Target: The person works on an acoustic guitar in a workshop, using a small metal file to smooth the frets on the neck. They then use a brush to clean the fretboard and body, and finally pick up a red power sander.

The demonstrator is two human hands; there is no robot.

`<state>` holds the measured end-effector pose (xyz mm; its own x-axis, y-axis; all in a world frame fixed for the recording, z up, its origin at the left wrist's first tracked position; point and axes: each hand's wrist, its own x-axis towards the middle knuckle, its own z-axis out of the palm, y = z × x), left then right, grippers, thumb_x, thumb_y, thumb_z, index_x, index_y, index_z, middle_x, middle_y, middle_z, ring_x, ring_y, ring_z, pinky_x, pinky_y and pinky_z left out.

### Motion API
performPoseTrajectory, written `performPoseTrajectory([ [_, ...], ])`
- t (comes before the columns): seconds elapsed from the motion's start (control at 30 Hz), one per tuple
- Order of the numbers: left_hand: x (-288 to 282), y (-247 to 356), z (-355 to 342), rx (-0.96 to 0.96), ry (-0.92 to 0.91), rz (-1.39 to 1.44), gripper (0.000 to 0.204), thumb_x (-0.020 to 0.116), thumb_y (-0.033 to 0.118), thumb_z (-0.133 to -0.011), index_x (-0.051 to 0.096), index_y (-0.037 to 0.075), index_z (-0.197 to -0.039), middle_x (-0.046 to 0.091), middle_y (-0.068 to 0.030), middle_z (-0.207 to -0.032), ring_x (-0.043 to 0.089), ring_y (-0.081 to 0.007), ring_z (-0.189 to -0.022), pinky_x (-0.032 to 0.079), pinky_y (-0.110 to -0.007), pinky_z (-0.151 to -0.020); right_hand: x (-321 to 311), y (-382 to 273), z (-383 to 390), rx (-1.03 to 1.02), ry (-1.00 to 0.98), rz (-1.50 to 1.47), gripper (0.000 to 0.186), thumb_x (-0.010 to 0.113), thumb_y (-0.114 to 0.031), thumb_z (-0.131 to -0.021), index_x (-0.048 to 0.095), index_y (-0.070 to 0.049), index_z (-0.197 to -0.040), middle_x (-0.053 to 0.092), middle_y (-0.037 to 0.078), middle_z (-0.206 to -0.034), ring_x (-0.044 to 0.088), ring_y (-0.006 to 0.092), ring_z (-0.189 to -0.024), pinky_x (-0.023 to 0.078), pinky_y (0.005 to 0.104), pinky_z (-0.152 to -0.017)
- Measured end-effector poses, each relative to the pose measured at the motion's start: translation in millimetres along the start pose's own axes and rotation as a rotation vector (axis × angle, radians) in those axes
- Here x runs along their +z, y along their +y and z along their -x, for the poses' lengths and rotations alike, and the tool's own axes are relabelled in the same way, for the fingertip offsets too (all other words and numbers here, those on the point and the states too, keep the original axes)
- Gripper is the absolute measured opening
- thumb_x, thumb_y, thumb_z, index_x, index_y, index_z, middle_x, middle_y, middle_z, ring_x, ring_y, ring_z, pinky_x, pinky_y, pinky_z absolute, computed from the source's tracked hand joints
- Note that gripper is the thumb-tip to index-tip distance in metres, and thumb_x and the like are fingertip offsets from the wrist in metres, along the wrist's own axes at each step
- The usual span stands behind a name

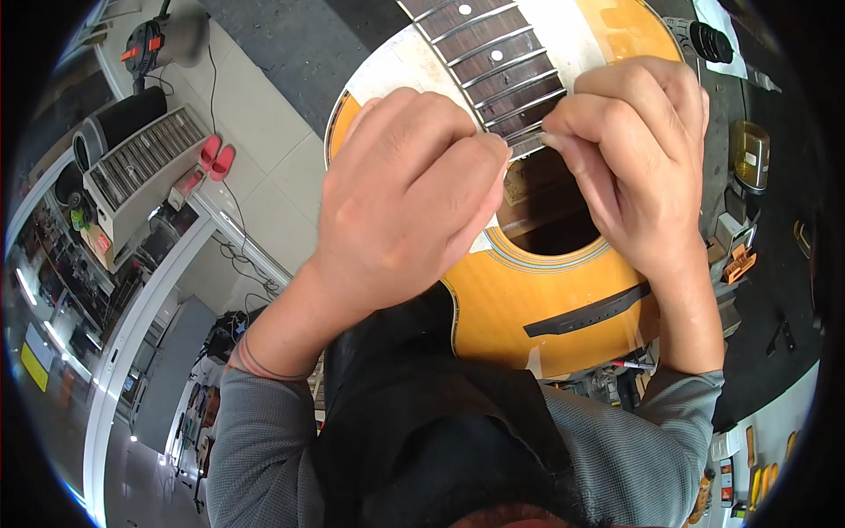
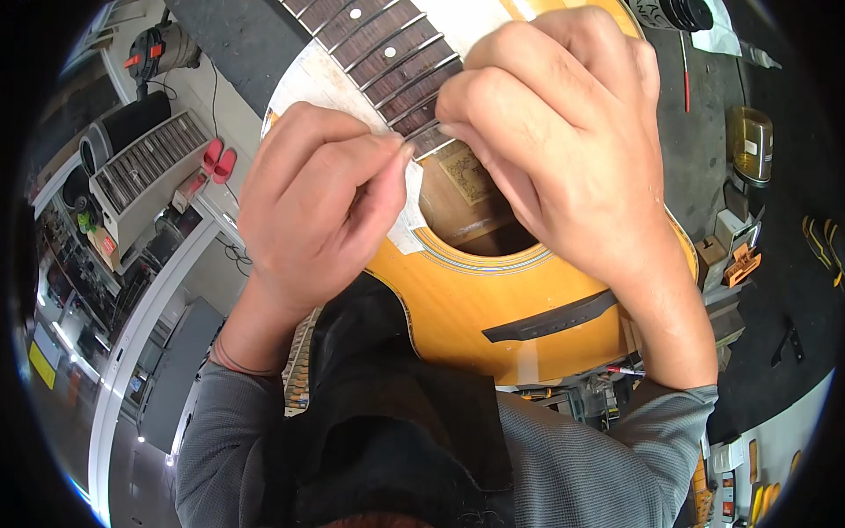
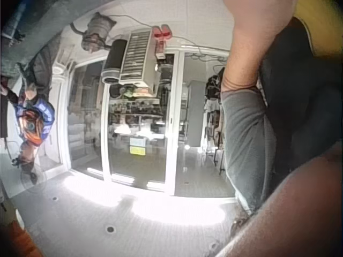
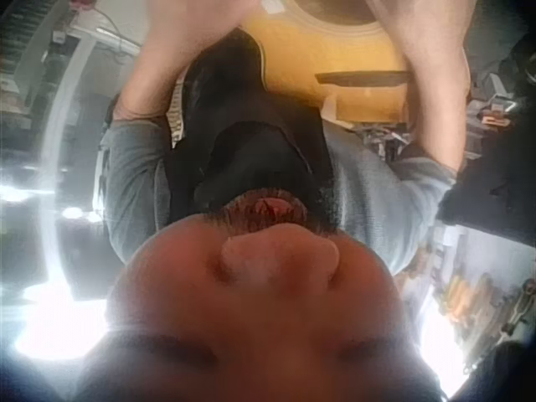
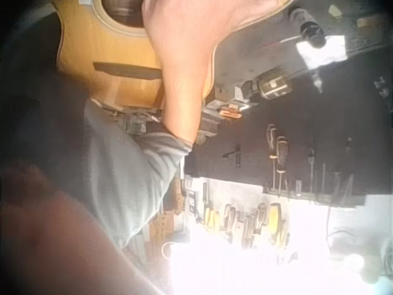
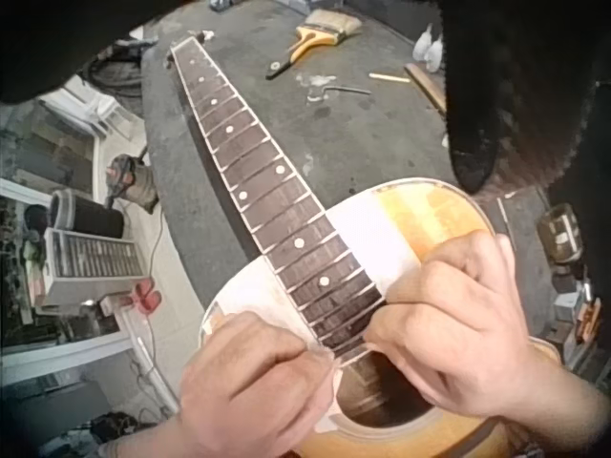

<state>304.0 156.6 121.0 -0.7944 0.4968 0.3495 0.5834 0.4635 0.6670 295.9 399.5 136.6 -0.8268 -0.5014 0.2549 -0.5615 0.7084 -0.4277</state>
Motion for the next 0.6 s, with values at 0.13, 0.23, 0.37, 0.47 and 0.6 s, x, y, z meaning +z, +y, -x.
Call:
performPoseTrajectory([
  [0.13,2,0,4,0.04,-0.004,-0.011,0.03,0.086,-0.009,-0.074,0.075,0.0,-0.1,0.068,-0.0098,-0.089,0.064,-0.0273,-0.072,0.05,-0.036,-0.063,-1,-4,7,0.01,-0.005,0.011,0.03,0.088,-0.009,-0.076,0.074,-0.013,-0.102,0.07,0.002,-0.105,0.063,0.03,-0.103,0.043,0.0423,-0.092],
  [0.23,3,1,5,0.063,-0.008,0.011,0.031,0.086,-0.01,-0.074,0.075,0.0,-0.102,0.068,-0.0099,-0.09,0.064,-0.0274,-0.072,0.05,-0.037,-0.063,-4,-8,14,0.025,-0.013,0.004,0.03,0.088,-0.01,-0.076,0.074,-0.013,-0.102,0.07,0.002,-0.105,0.063,0.0301,-0.103,0.043,0.0422,-0.092],
  [0.37,4,-2,3,0.051,-0.008,0.043,0.032,0.085,-0.01,-0.075,0.075,0.0,-0.103,0.068,-0.0102,-0.089,0.064,-0.0276,-0.072,0.05,-0.037,-0.062,-2,-6,12,0.035,0.007,-0.007,0.031,0.088,-0.01,-0.075,0.074,-0.013,-0.102,0.07,0.002,-0.105,0.063,0.0302,-0.103,0.043,0.0427,-0.092],
  [0.47,2,-3,-1,0.033,-0.001,0.024,0.032,0.085,-0.01,-0.075,0.076,-0.001,-0.104,0.068,-0.0104,-0.089,0.064,-0.0278,-0.072,0.05,-0.037,-0.063,1,-2,4,0.021,0.017,0.013,0.032,0.088,-0.01,-0.074,0.074,-0.013,-0.102,0.07,0.002,-0.105,0.063,0.0302,-0.104,0.043,0.0433,-0.092],
  [0.6,4,-3,3,0.052,0.001,0.009,0.032,0.085,-0.01,-0.074,0.076,-0.001,-0.103,0.068,-0.0105,-0.089,0.064,-0.0279,-0.072,0.05,-0.037,-0.063,1,-4,6,0.032,-0.003,0.019,0.033,0.088,-0.01,-0.073,0.074,-0.014,-0.103,0.07,0.001,-0.106,0.063,0.0302,-0.105,0.042,0.0438,-0.094],
])
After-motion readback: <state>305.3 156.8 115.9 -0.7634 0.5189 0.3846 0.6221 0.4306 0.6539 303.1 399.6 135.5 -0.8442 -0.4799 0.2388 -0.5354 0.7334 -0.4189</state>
